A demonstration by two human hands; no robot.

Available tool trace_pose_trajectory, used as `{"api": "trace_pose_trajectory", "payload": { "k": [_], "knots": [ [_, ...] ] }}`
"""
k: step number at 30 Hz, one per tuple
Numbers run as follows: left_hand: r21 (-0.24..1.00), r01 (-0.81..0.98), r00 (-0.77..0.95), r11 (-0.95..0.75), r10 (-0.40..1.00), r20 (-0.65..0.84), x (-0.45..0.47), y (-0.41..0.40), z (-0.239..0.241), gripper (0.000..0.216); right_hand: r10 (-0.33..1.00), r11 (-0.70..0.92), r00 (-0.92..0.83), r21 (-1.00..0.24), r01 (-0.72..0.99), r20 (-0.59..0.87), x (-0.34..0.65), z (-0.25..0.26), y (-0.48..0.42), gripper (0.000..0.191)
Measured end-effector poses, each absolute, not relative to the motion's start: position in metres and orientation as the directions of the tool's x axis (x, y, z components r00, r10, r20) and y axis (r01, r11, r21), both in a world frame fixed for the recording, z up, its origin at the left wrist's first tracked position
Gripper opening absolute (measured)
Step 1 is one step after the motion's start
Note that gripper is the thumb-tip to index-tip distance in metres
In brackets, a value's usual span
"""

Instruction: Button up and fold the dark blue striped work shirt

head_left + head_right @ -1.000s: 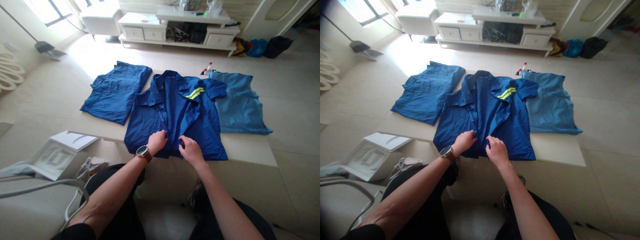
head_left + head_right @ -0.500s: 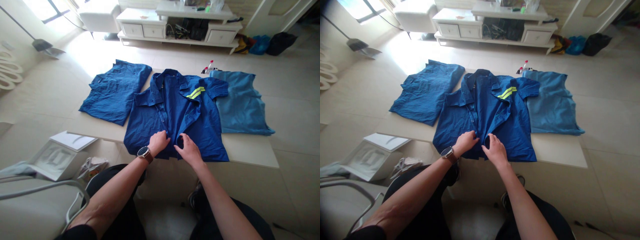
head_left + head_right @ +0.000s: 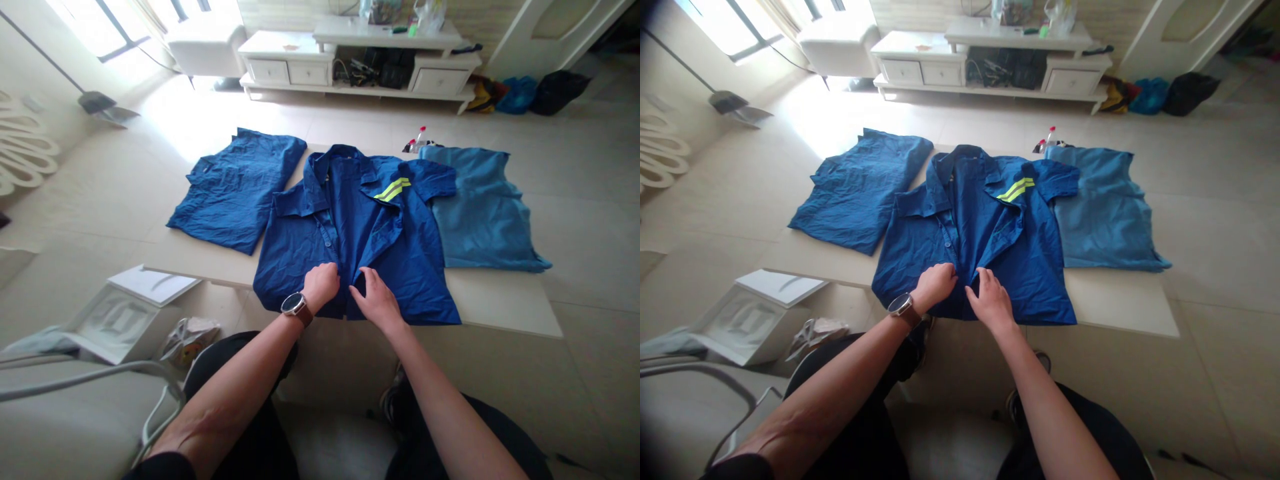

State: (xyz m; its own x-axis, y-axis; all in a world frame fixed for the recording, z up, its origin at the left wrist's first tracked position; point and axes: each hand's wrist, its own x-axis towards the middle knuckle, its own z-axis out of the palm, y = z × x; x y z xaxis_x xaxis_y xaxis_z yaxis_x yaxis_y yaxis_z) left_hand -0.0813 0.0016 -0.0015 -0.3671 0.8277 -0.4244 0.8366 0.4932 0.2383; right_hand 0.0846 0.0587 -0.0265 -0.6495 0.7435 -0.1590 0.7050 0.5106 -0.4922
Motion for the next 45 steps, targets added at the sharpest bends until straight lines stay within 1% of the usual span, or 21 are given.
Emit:
{"api": "trace_pose_trajectory", "payload": {
  "k": [4, 11, 15, 18, 22, 26, 34, 45],
  "knots": [
    [0.247, 0.819, -0.368, 0.518, 0.804, -0.466, -0.082, 0.007, 0.008, 0.027, 0.739, 0.515, -0.660, -0.519, 0.682, -0.135, 0.081, -0.029, 0.060, 0.045],
    [0.309, 0.794, -0.360, 0.523, 0.815, -0.454, -0.072, 0.016, 0.013, 0.027, 0.753, 0.512, -0.649, -0.520, 0.683, -0.111, 0.073, -0.031, 0.059, 0.036],
    [0.304, 0.798, -0.351, 0.520, 0.812, -0.465, -0.072, 0.018, 0.013, 0.026, 0.750, 0.533, -0.656, -0.504, 0.680, -0.092, 0.075, -0.032, 0.059, 0.032],
    [0.302, 0.810, -0.340, 0.502, 0.823, -0.456, -0.074, 0.016, 0.014, 0.024, 0.748, 0.532, -0.655, -0.492, 0.689, -0.108, 0.078, -0.033, 0.060, 0.029],
    [0.300, 0.824, -0.330, 0.481, 0.837, -0.437, -0.076, 0.014, 0.016, 0.024, 0.745, 0.523, -0.658, -0.517, 0.678, -0.109, 0.080, -0.032, 0.061, 0.025],
    [0.313, 0.817, -0.322, 0.485, 0.833, -0.451, -0.077, 0.016, 0.016, 0.023, 0.741, 0.527, -0.665, -0.532, 0.662, -0.094, 0.078, -0.033, 0.061, 0.023],
    [0.319, 0.815, -0.318, 0.484, 0.834, -0.451, -0.087, 0.010, 0.016, 0.020, 0.727, 0.546, -0.682, -0.537, 0.643, -0.078, 0.084, -0.036, 0.061, 0.027],
    [0.342, 0.796, -0.339, 0.499, 0.836, -0.431, -0.089, 0.004, 0.016, 0.019, 0.728, 0.584, -0.683, -0.462, 0.668, -0.068, 0.086, -0.042, 0.059, 0.038]
  ]
}}
